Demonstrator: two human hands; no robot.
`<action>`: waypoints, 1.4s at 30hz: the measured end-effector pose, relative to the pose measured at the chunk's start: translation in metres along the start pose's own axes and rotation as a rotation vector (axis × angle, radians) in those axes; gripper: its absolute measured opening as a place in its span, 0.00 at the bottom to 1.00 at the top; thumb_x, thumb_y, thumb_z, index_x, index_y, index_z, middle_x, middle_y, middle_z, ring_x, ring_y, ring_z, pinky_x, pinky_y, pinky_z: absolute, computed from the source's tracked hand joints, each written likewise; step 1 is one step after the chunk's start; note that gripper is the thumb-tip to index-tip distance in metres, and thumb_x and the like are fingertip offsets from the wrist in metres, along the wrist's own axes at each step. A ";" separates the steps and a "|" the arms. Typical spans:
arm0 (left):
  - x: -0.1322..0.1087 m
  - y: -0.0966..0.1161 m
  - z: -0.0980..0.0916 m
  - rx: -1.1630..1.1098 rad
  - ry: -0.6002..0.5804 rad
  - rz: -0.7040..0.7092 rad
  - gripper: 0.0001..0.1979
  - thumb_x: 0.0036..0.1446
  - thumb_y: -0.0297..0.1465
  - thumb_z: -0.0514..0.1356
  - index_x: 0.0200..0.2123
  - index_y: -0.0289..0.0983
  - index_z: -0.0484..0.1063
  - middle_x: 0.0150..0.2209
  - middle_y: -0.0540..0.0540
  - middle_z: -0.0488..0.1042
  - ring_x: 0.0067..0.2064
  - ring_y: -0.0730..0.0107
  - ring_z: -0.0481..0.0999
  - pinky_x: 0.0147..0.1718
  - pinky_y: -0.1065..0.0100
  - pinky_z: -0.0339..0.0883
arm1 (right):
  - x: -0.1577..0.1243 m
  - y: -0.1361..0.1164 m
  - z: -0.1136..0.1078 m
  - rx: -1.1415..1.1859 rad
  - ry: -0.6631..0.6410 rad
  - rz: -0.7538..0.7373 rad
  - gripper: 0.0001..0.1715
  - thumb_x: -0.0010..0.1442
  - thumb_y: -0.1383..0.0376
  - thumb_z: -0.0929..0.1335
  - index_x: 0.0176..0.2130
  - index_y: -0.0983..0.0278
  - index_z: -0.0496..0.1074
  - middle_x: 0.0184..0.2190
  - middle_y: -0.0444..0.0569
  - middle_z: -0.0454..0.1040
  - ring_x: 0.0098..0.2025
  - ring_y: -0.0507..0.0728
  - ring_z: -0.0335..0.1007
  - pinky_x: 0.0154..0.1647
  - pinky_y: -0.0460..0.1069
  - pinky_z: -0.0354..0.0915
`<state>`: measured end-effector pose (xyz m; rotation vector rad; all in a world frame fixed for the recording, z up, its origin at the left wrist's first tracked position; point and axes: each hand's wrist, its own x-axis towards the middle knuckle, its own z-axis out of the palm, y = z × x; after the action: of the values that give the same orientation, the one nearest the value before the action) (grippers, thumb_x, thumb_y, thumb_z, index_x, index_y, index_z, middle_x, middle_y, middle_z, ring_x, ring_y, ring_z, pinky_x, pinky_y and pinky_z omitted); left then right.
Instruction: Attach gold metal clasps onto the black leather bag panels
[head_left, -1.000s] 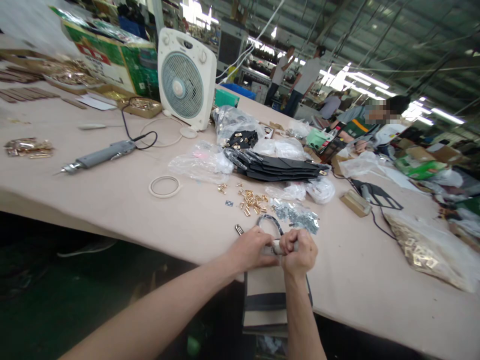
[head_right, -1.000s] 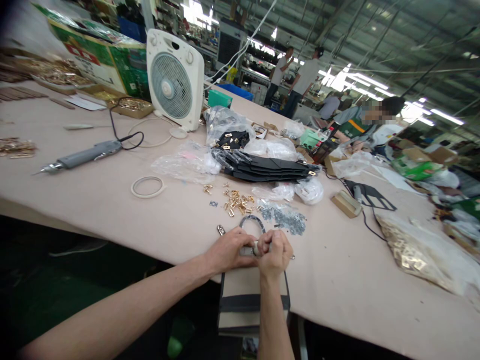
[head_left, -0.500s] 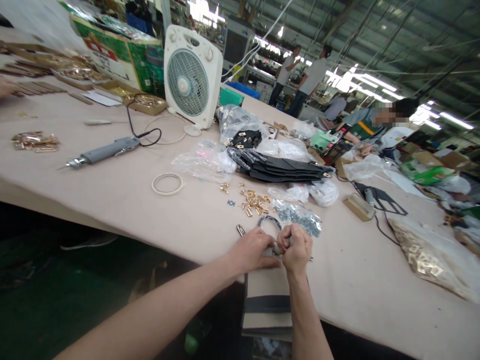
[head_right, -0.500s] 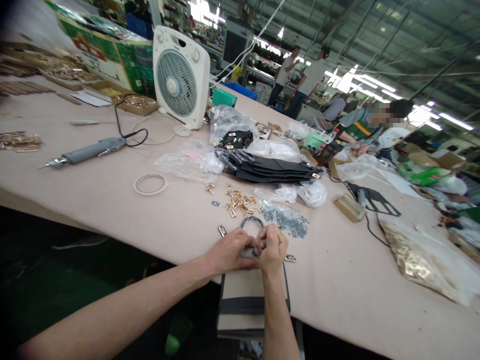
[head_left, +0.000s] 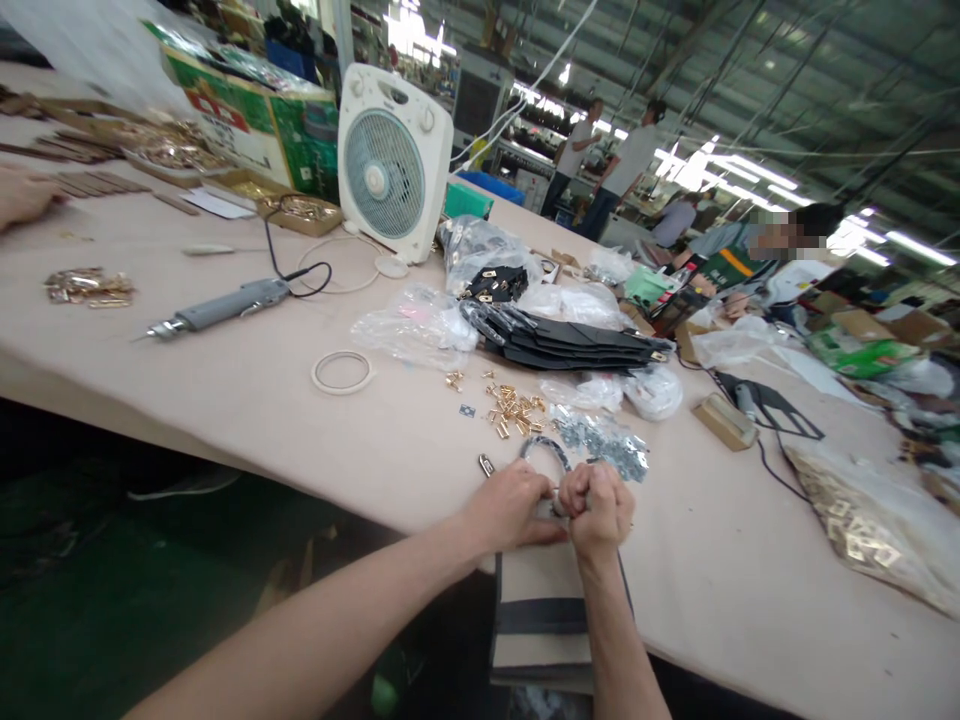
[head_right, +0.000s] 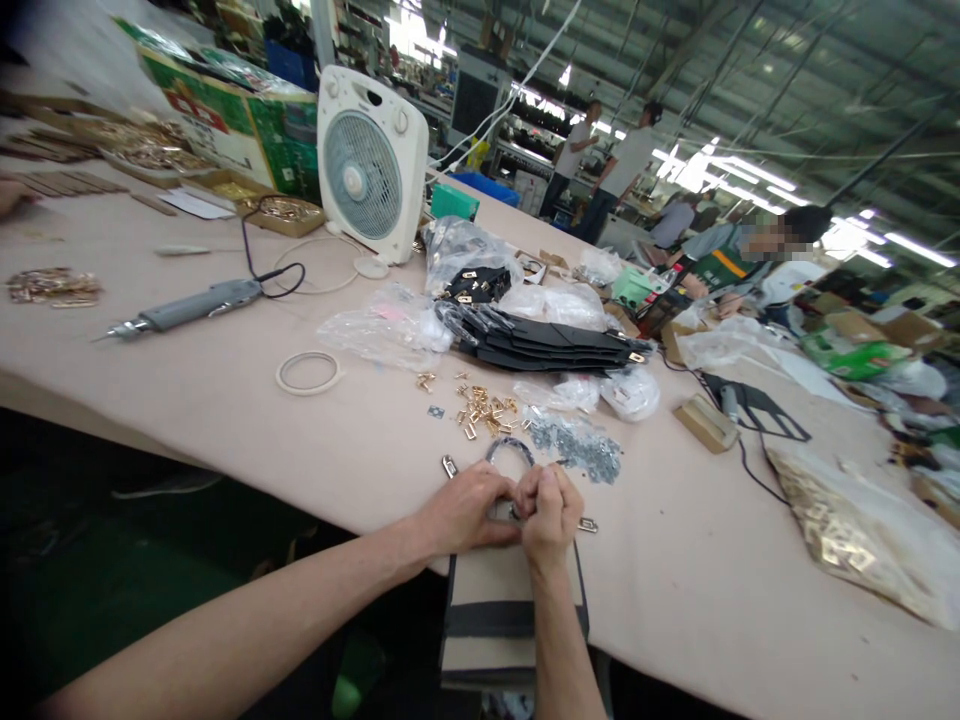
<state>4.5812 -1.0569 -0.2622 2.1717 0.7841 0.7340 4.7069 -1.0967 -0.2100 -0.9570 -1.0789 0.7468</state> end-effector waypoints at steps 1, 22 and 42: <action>0.000 0.000 0.000 0.005 -0.002 0.002 0.17 0.54 0.43 0.72 0.42 0.39 0.79 0.40 0.43 0.80 0.49 0.55 0.76 0.48 0.62 0.71 | -0.001 0.000 0.000 0.003 -0.008 -0.006 0.21 0.70 0.60 0.65 0.25 0.61 0.64 0.16 0.37 0.57 0.16 0.48 0.50 0.16 0.45 0.48; -0.039 -0.008 -0.025 0.063 0.092 0.070 0.30 0.49 0.43 0.76 0.53 0.39 0.76 0.64 0.38 0.72 0.62 0.51 0.71 0.63 0.52 0.65 | -0.001 0.003 -0.014 0.149 0.148 -0.046 0.20 0.68 0.60 0.66 0.25 0.63 0.65 0.15 0.37 0.57 0.15 0.47 0.50 0.16 0.43 0.49; -0.022 -0.017 -0.048 -0.218 -0.036 -0.045 0.15 0.58 0.23 0.63 0.47 0.37 0.84 0.48 0.44 0.84 0.51 0.62 0.81 0.53 0.67 0.71 | -0.038 0.007 0.025 0.263 0.145 -0.101 0.19 0.67 0.62 0.63 0.24 0.62 0.65 0.15 0.36 0.56 0.14 0.48 0.48 0.18 0.45 0.52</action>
<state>4.5282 -1.0432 -0.2521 1.9606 0.6984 0.7205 4.6707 -1.1199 -0.2259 -0.7155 -0.8716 0.7049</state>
